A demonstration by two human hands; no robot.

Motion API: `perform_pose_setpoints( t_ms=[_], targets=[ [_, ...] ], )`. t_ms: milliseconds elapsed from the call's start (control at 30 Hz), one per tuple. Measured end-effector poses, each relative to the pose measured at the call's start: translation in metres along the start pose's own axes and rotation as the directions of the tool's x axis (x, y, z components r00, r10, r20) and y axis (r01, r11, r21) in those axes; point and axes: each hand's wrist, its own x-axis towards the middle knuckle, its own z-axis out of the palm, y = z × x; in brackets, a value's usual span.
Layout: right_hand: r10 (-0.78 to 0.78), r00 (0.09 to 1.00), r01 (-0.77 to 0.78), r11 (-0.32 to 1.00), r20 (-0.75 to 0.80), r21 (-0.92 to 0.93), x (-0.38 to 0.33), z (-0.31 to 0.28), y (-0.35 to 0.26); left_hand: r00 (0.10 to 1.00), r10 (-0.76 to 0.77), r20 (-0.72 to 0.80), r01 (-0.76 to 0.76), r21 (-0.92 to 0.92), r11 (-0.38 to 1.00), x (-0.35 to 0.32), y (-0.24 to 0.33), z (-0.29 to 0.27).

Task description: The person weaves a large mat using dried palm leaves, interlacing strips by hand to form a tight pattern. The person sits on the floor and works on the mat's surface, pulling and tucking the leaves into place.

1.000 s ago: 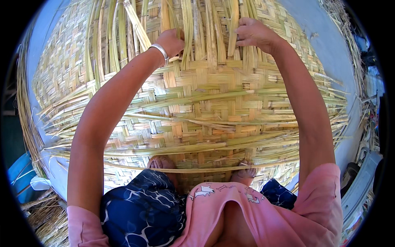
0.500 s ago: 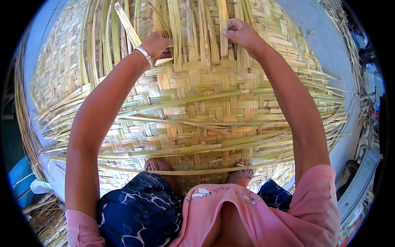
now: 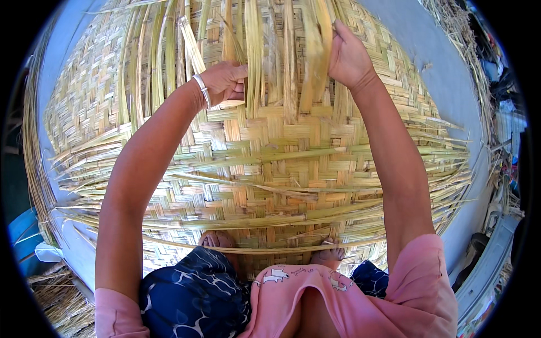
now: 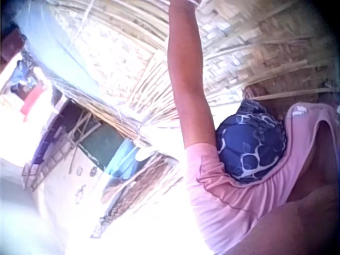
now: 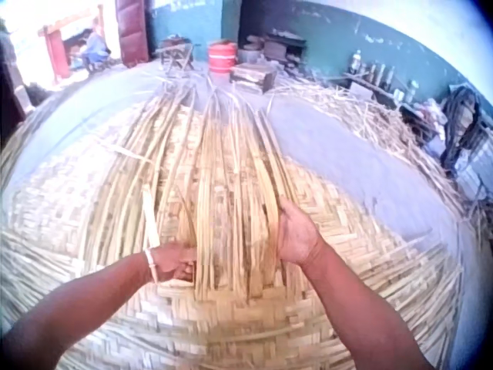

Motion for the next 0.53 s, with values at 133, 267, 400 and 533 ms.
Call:
perform_pose_setpoints(
  t_ms=[133, 267, 400, 533],
  targets=[
    [0.299, 0.943, -0.203, 0.868, 0.15, -0.454, 0.0, 0.015, 0.001, 0.995, -0.04, 0.09, 0.038, 0.017, 0.999, 0.001, 0.003, -0.003],
    [0.261, 0.957, -0.133, 0.785, 0.128, -0.606, 0.022, 0.03, 0.011, 0.968, -0.052, 0.247, 0.021, 0.123, 0.992, -0.004, 0.016, 0.004],
    [0.275, 0.955, -0.163, 0.797, 0.109, -0.582, 0.047, 0.028, 0.022, 0.937, -0.133, 0.324, 0.037, 0.285, 0.958, -0.006, 0.026, 0.01],
    [0.258, 0.95, -0.139, 0.855, 0.176, -0.5, 0.05, 0.016, 0.031, 0.932, -0.139, 0.336, 0.037, 0.294, 0.955, 0.0, 0.022, 0.001]
  ],
)
